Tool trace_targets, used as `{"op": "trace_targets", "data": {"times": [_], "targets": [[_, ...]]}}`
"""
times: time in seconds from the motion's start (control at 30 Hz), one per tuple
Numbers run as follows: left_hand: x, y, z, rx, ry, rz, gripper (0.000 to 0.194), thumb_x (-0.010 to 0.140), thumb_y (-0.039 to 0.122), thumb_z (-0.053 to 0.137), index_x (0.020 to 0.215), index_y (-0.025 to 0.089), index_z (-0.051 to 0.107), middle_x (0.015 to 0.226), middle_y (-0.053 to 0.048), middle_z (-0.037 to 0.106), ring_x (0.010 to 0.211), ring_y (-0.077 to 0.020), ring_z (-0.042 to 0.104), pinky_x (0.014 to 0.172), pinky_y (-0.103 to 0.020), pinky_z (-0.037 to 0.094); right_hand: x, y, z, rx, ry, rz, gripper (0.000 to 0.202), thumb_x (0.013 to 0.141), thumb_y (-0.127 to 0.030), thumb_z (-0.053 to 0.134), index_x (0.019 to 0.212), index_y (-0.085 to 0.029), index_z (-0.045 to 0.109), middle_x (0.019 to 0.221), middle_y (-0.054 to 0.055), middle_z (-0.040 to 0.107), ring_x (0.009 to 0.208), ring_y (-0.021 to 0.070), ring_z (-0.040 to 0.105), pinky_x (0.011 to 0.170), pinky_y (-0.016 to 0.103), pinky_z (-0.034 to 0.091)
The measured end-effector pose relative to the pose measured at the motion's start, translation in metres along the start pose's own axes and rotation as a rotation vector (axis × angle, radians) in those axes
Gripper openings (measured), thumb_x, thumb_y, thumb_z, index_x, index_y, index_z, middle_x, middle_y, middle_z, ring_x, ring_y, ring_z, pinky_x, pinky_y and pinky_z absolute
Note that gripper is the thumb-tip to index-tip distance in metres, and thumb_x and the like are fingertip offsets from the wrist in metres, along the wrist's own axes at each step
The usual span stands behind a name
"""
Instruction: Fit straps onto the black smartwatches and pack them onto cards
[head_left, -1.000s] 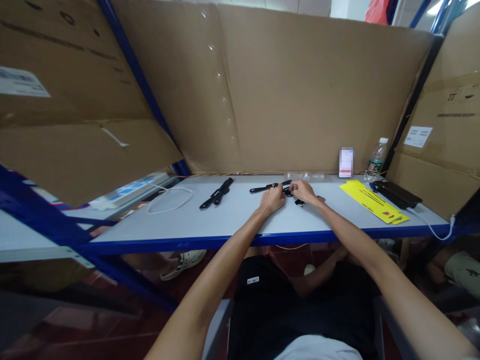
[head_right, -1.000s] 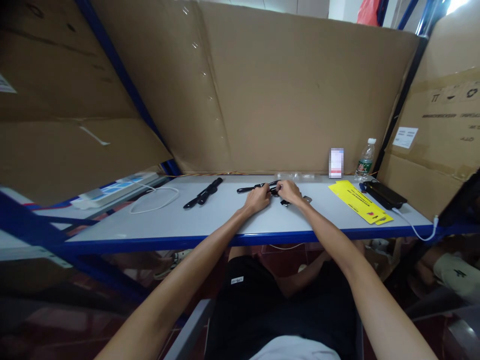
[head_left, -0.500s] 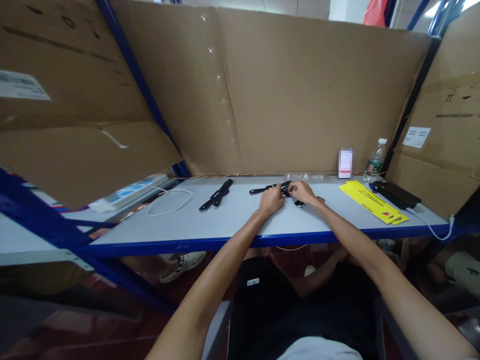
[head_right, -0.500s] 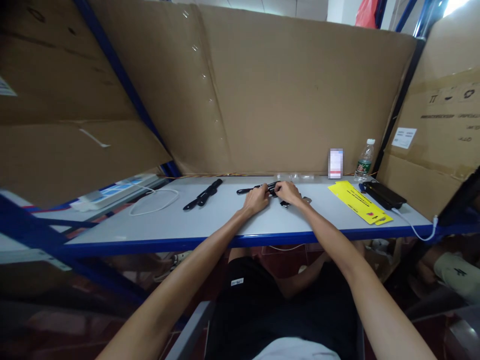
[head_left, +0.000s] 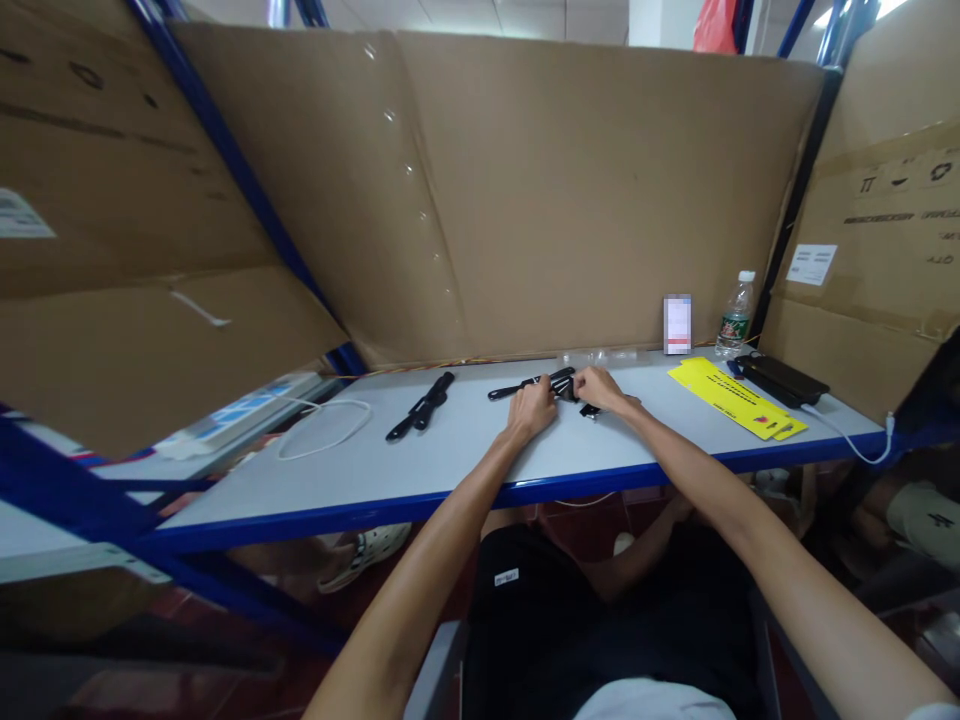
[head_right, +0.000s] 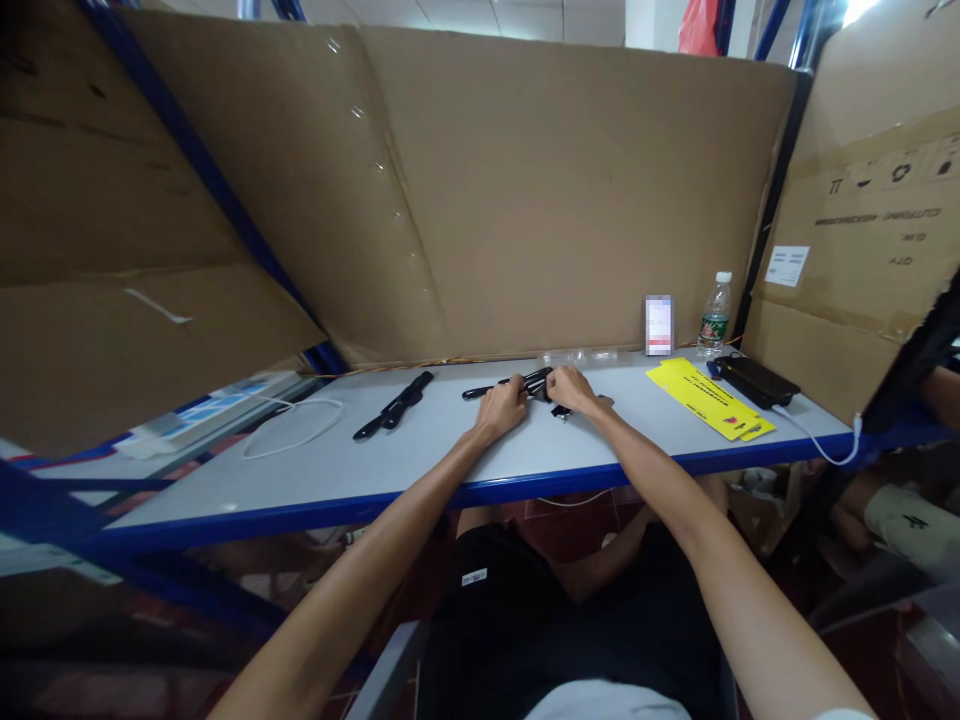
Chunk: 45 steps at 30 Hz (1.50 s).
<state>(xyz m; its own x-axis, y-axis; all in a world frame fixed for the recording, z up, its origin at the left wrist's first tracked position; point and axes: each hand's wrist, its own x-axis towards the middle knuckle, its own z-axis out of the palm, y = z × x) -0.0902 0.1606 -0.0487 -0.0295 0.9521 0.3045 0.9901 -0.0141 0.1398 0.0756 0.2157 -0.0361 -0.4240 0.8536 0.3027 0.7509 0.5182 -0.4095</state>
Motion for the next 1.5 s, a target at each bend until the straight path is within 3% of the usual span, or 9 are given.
{"op": "trace_targets", "data": {"times": [0.33, 0.57, 0.83, 0.93, 1.03, 1.13, 1.3, 1.4, 1.5], "targets": [[0.001, -0.003, 0.002, -0.018, 0.005, -0.015, 0.025, 0.098, 0.025, 0.046, 0.119, 0.023, 0.061, 0.107, -0.014, 0.075, 0.102, -0.0315, 0.07, 0.08, -0.035, 0.048, 0.0, 0.022, -0.018, -0.194, -0.085, 0.011, 0.021, 0.081, -0.018, 0.059, 0.087, -0.019, 0.079, 0.09, 0.01, 0.077, 0.087, 0.0224, 0.07, 0.071, 0.024, 0.043], [0.003, -0.006, 0.004, -0.08, 0.025, -0.043, 0.019, 0.097, 0.027, 0.051, 0.111, 0.024, 0.064, 0.107, -0.012, 0.077, 0.101, -0.0294, 0.07, 0.08, -0.033, 0.046, 0.004, 0.038, -0.031, -0.105, 0.19, 0.186, 0.028, 0.092, -0.022, 0.052, 0.096, -0.021, 0.079, 0.096, 0.008, 0.078, 0.092, 0.0209, 0.069, 0.076, 0.024, 0.044], [-0.001, -0.005, 0.002, -0.233, 0.132, 0.002, 0.015, 0.097, 0.024, 0.053, 0.108, 0.023, 0.063, 0.11, -0.008, 0.077, 0.104, -0.0236, 0.07, 0.084, -0.03, 0.045, 0.008, 0.043, -0.021, 0.082, 0.296, 0.218, 0.028, 0.098, -0.035, 0.056, 0.113, -0.021, 0.074, 0.101, 0.006, 0.078, 0.092, 0.0188, 0.069, 0.075, 0.024, 0.045], [-0.009, 0.003, -0.002, -0.28, 0.168, 0.116, 0.016, 0.098, 0.025, 0.053, 0.111, 0.023, 0.062, 0.11, -0.006, 0.077, 0.103, -0.0217, 0.07, 0.086, -0.029, 0.045, 0.012, 0.047, -0.019, 0.175, 0.226, 0.145, 0.04, 0.103, -0.044, 0.047, 0.101, -0.018, 0.076, 0.083, 0.005, 0.076, 0.078, 0.0177, 0.068, 0.069, 0.023, 0.043], [-0.01, 0.001, -0.009, -0.224, 0.176, 0.095, 0.019, 0.099, 0.027, 0.052, 0.115, 0.024, 0.062, 0.105, -0.007, 0.077, 0.099, -0.0233, 0.07, 0.083, -0.031, 0.045, 0.016, 0.054, -0.017, 0.113, 0.293, 0.143, 0.046, 0.103, -0.048, 0.044, 0.091, -0.018, 0.078, 0.083, 0.007, 0.076, 0.08, 0.0198, 0.068, 0.068, 0.025, 0.041], [-0.006, -0.025, -0.021, -0.115, 0.196, -0.057, 0.022, 0.101, 0.029, 0.049, 0.119, 0.024, 0.061, 0.107, -0.009, 0.077, 0.103, -0.0248, 0.07, 0.083, -0.032, 0.044, 0.015, 0.057, -0.018, 0.032, 0.35, 0.2, 0.045, 0.103, -0.047, 0.044, 0.094, -0.02, 0.079, 0.093, 0.01, 0.078, 0.088, 0.0221, 0.069, 0.072, 0.027, 0.041], [-0.006, -0.101, -0.041, 0.06, 0.247, -0.401, 0.029, 0.102, 0.028, 0.043, 0.124, 0.017, 0.058, 0.111, -0.017, 0.075, 0.105, -0.031, 0.07, 0.08, -0.035, 0.044, 0.011, 0.054, -0.02, -0.044, 0.296, 0.255, 0.045, 0.103, -0.046, 0.043, 0.099, -0.021, 0.08, 0.1, 0.013, 0.078, 0.092, 0.0237, 0.07, 0.076, 0.028, 0.043], [-0.012, -0.137, -0.04, 0.122, 0.158, -0.486, 0.03, 0.101, 0.03, 0.043, 0.12, 0.016, 0.061, 0.11, -0.021, 0.074, 0.105, -0.0346, 0.07, 0.077, -0.036, 0.046, 0.01, 0.05, -0.021, -0.061, 0.268, 0.256, 0.045, 0.103, -0.046, 0.043, 0.102, -0.022, 0.081, 0.104, 0.013, 0.078, 0.096, 0.0241, 0.071, 0.078, 0.029, 0.044], [-0.017, -0.154, -0.032, 0.167, 0.113, -0.5, 0.032, 0.1, 0.032, 0.042, 0.12, 0.015, 0.062, 0.113, -0.023, 0.073, 0.106, -0.0366, 0.07, 0.078, -0.038, 0.048, 0.008, 0.049, -0.022, -0.059, 0.251, 0.272, 0.045, 0.104, -0.045, 0.042, 0.105, -0.021, 0.08, 0.106, 0.014, 0.078, 0.097, 0.0234, 0.07, 0.079, 0.028, 0.045]]}}
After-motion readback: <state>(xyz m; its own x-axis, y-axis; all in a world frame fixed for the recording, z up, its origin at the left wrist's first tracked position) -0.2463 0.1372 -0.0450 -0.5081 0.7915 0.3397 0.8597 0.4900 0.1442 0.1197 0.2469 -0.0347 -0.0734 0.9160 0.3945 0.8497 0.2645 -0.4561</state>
